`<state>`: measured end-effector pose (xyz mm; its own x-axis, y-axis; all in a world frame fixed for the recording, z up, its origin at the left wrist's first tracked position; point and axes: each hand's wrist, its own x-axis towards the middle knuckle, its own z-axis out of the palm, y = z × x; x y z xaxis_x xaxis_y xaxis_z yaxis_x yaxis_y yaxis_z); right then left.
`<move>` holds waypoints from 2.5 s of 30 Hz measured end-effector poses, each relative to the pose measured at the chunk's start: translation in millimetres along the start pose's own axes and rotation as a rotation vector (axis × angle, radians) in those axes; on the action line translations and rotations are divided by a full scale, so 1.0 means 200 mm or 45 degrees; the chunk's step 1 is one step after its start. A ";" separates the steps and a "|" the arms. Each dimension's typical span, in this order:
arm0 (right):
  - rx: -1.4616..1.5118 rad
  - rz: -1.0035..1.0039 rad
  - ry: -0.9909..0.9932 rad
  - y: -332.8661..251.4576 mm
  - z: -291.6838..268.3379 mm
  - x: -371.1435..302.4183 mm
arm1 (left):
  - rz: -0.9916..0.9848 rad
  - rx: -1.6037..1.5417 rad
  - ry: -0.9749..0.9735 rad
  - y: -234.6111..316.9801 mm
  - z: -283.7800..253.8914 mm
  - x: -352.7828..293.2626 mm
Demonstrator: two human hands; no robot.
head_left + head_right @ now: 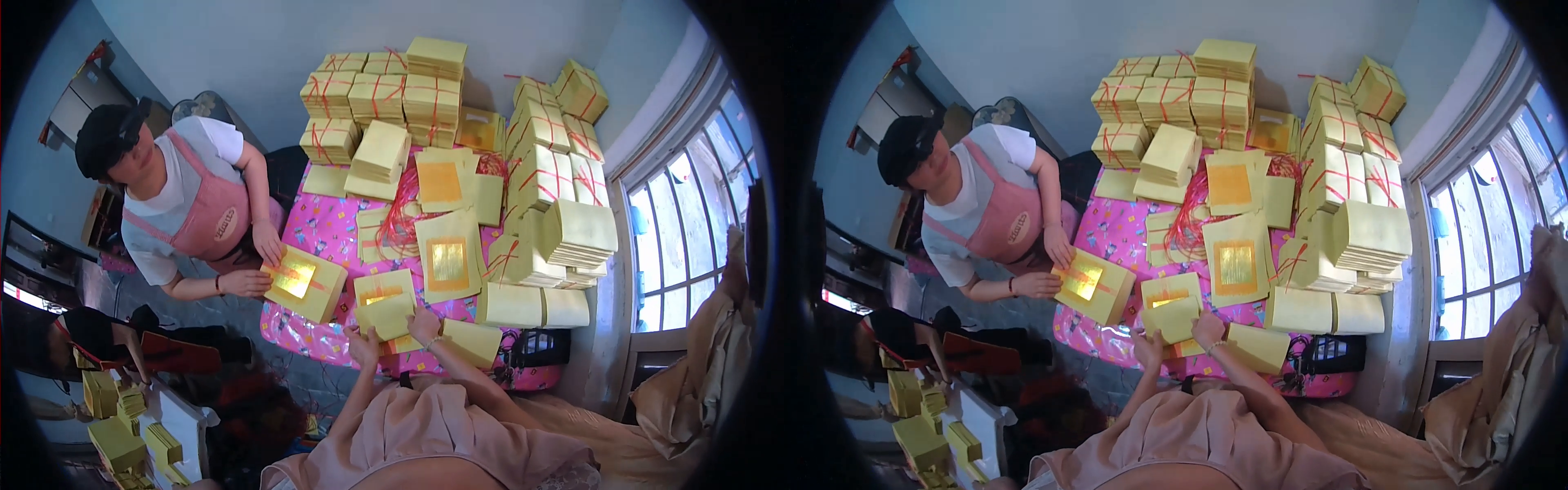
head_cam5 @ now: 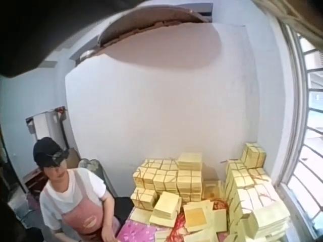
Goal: Folding and stacking sheets of yellow paper with gold foil.
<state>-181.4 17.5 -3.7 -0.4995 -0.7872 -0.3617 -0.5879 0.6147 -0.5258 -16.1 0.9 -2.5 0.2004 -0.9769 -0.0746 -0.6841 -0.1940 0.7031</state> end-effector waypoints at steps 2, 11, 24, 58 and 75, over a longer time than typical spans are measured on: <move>-0.005 -0.003 -0.022 -0.01 0.01 0.00 | -0.056 -0.024 -0.015 -0.01 -0.01 0.00; -0.006 -0.044 -0.018 0.00 0.00 -0.01 | 0.482 0.168 -0.098 0.04 0.01 0.09; -0.007 -0.098 0.067 0.02 0.03 0.01 | 0.690 0.182 -0.481 0.02 0.02 0.10; 0.056 -0.408 -0.207 0.02 0.00 -0.10 | 0.771 0.113 -0.335 -0.04 0.00 -0.02; 0.114 -0.406 -0.221 0.07 0.02 -0.14 | 0.864 0.332 -0.338 -0.13 -0.02 -0.11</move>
<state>-173.2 47.4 -3.6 -0.1804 -0.9398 -0.2902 -0.6347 0.3366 -0.6955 0.2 28.1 -15.8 -0.4738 -0.8720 0.1229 -0.7467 0.4718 0.4689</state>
